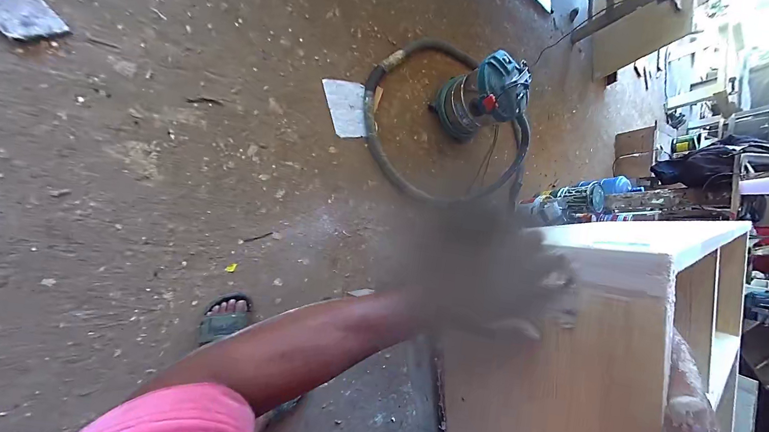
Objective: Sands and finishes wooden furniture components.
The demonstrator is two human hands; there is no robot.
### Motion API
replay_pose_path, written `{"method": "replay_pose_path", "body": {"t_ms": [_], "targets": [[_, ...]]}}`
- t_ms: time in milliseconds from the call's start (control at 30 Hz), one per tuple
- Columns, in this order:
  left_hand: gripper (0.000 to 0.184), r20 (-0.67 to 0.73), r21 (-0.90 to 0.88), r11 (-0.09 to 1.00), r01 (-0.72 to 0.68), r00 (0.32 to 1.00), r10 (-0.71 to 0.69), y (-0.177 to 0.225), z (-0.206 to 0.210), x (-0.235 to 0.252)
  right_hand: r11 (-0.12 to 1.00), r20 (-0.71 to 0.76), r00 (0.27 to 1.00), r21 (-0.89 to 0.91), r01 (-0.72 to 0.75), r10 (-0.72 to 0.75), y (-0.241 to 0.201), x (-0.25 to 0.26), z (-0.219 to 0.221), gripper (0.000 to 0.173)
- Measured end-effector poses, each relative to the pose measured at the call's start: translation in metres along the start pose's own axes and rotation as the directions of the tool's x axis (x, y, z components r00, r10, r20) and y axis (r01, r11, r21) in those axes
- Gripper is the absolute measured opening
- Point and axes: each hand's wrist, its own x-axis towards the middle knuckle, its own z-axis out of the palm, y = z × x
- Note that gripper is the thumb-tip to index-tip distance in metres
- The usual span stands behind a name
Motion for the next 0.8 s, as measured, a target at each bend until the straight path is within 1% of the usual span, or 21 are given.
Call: {"method": "replay_pose_path", "body": {"t_ms": [33, 100, 133, 167, 200, 267, 300, 333, 367, 433, 467, 500, 533, 633, 667, 700, 767, 800], "targets": [[0.074, -0.025, -0.022, 1.000, -0.003, 1.000, 0.002, 0.013, -0.002, 0.027, 1.000, 0.002, 1.000, -0.022, 0.017, -0.016, 0.002, -0.001, -0.002, 0.095], [0.077, -0.060, -0.092, 0.994, -0.065, 0.996, 0.060, 0.024, -0.010, 0.073, 0.999, -0.030, 0.999, -0.039, 0.031, -0.032, 0.006, -0.003, -0.001, 0.089], [0.078, -0.061, -0.133, 0.988, -0.081, 0.995, 0.073, 0.025, -0.010, 0.075, 0.999, -0.030, 0.999, -0.032, 0.017, -0.018, 0.006, -0.005, -0.002, 0.090], [0.078, -0.041, -0.135, 0.988, -0.073, 0.997, 0.068, 0.023, -0.009, 0.063, 1.000, -0.020, 1.000, 0.007, -0.002, 0.002, 0.004, -0.005, -0.001, 0.091], [0.077, -0.017, -0.105, 0.993, -0.047, 0.999, 0.046, 0.016, -0.007, 0.040, 0.999, -0.007, 1.000, 0.034, -0.008, 0.008, 0.004, -0.003, 0.000, 0.094], [0.072, 0.028, -0.032, 0.999, 0.021, 0.999, -0.020, 0.001, -0.002, -0.014, 1.000, 0.010, 1.000, 0.022, -0.008, 0.007, 0.002, -0.001, 0.000, 0.098], [0.072, 0.040, -0.007, 0.999, 0.034, 0.999, -0.033, -0.004, -0.003, -0.023, 1.000, 0.010, 1.000, 0.015, -0.001, 0.001, 0.002, 0.001, 0.001, 0.099], [0.072, 0.015, 0.006, 1.000, 0.031, 0.999, -0.031, -0.003, -0.004, -0.016, 1.000, 0.010, 1.000, 0.003, 0.006, -0.006, 0.003, 0.003, 0.001, 0.099], [0.072, -0.027, -0.004, 1.000, 0.025, 0.999, -0.025, 0.005, -0.003, 0.002, 1.000, 0.009, 1.000, -0.013, 0.014, -0.014, 0.004, 0.001, 0.000, 0.098], [0.075, -0.078, -0.042, 0.999, -0.009, 0.997, 0.006, 0.017, -0.006, 0.054, 0.999, 0.005, 0.999, -0.029, 0.038, -0.038, 0.006, 0.001, -0.002, 0.097], [0.077, -0.087, -0.069, 0.997, -0.040, 0.996, 0.034, 0.018, -0.008, 0.070, 0.999, 0.003, 0.999, -0.025, 0.041, -0.041, 0.006, 0.001, -0.001, 0.096], [0.077, -0.078, -0.092, 0.995, -0.048, 0.996, 0.040, 0.018, -0.009, 0.071, 0.999, 0.011, 0.999, -0.012, 0.036, -0.036, 0.006, -0.001, -0.002, 0.094], [0.077, -0.062, -0.096, 0.995, -0.035, 0.998, 0.029, 0.016, -0.010, 0.062, 0.999, 0.019, 0.999, 0.011, 0.031, -0.031, 0.005, -0.001, -0.001, 0.094], [0.071, -0.013, -0.002, 0.999, 0.047, 0.999, -0.047, 0.004, -0.007, 0.007, 1.000, 0.019, 1.000, 0.026, -0.008, 0.008, 0.002, 0.001, 0.000, 0.098], [0.071, -0.012, 0.028, 0.998, 0.057, 0.998, -0.056, 0.002, -0.008, 0.004, 1.000, 0.013, 1.000, 0.019, -0.008, 0.008, 0.002, 0.003, 0.001, 0.100], [0.072, -0.027, 0.042, 0.997, 0.062, 0.998, -0.061, 0.004, -0.008, 0.013, 1.000, 0.008, 1.000, 0.013, -0.002, 0.002, 0.003, 0.004, 0.001, 0.099], [0.074, -0.076, -0.009, 0.998, 0.062, 0.995, -0.063, 0.017, -0.008, 0.046, 1.000, 0.008, 1.000, 0.012, 0.001, -0.001, 0.005, 0.003, 0.000, 0.099], [0.076, -0.087, -0.029, 0.999, 0.045, 0.995, -0.047, 0.017, -0.010, 0.061, 1.000, 0.007, 1.000, 0.015, 0.009, -0.009, 0.005, 0.006, 0.000, 0.098]]}}
